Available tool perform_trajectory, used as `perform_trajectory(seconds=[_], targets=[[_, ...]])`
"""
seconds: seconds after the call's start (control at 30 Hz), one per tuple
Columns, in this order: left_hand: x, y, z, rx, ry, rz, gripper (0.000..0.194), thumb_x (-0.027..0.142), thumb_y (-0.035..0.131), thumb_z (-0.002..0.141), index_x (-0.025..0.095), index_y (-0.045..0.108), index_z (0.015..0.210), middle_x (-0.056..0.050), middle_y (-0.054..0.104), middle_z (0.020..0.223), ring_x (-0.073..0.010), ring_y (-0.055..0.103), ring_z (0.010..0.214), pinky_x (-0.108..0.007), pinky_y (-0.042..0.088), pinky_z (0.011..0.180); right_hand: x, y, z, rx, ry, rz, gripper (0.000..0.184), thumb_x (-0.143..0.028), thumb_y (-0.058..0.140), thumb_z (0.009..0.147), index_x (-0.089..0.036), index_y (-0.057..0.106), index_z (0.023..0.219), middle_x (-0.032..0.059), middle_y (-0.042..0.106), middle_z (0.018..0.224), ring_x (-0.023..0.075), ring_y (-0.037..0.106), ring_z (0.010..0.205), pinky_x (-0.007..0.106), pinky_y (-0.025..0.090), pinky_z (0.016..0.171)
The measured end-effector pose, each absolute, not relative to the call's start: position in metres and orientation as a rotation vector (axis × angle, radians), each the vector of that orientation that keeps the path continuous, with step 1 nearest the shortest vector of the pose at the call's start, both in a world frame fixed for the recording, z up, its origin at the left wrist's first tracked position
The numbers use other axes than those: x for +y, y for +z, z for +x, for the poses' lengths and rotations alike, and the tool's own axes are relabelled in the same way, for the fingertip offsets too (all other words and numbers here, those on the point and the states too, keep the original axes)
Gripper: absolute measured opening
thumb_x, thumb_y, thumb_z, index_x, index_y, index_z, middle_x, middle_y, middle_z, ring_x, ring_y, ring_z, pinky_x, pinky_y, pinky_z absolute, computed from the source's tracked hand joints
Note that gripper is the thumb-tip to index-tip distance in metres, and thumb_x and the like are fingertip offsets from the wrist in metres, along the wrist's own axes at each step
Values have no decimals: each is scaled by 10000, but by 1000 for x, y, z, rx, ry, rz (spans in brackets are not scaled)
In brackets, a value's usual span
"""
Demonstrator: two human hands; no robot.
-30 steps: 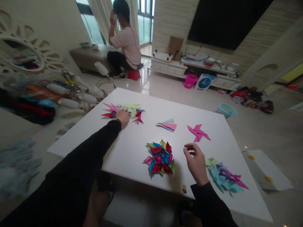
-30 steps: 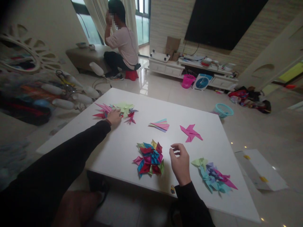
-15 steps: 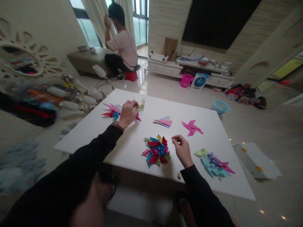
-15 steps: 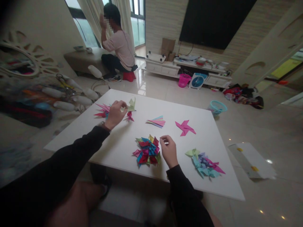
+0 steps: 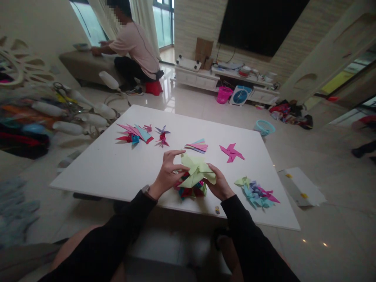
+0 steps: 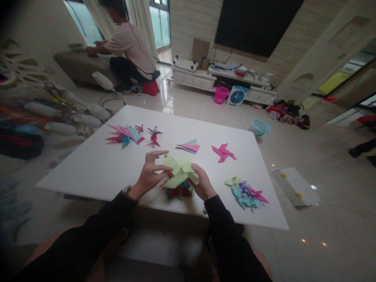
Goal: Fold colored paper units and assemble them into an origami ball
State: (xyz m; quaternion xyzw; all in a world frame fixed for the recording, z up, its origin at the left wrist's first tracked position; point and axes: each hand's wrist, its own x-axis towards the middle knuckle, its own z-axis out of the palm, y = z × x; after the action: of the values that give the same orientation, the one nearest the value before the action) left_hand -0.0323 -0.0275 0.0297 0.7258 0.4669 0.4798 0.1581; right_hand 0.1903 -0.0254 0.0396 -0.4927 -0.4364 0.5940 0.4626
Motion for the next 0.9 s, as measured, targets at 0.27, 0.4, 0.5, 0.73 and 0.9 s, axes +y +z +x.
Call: perform_trajectory(seconds=[0.27,0.4,0.5,0.73,0.9], targets=[[-12,19,-20,1176,1201,948,545,98,658,668,208,631,1201,-124,642,1298,-242,669,1114,-371,575,890,-15,25,182,-880,1570,-1252,349,-325,875,574,-202,678,834,3,732,743,145,624,597,257,488,556],[-19,16,-14,943,939,709,391,164,779,649,142,702,1032,-120,758,1025,-223,732,887,-319,575,801,-19,26,179,-944,1545,-1233,347,-346,866,600,-206,679,857,2,737,753,154,635,617,274,495,594],[-23,19,-13,939,899,696,406,262,884,633,121,756,991,-132,778,996,-220,737,817,-322,578,772,-21,24,179,-1072,1505,-1212,324,-385,850,643,-207,687,861,7,739,797,174,654,688,299,516,668],[-20,22,-22,1010,873,925,516,343,933,592,93,793,1022,-146,780,1087,-267,742,939,-370,586,869,-21,24,183,-1361,1326,-1170,228,-368,810,725,-188,696,808,8,717,817,184,639,788,302,503,766],[-20,20,-16,1202,936,1049,483,377,896,634,98,799,1015,-132,791,1036,-288,747,914,-389,599,816,-23,24,183,-1405,1311,-1167,292,-382,836,724,-195,682,887,9,725,856,187,645,788,294,507,734]])
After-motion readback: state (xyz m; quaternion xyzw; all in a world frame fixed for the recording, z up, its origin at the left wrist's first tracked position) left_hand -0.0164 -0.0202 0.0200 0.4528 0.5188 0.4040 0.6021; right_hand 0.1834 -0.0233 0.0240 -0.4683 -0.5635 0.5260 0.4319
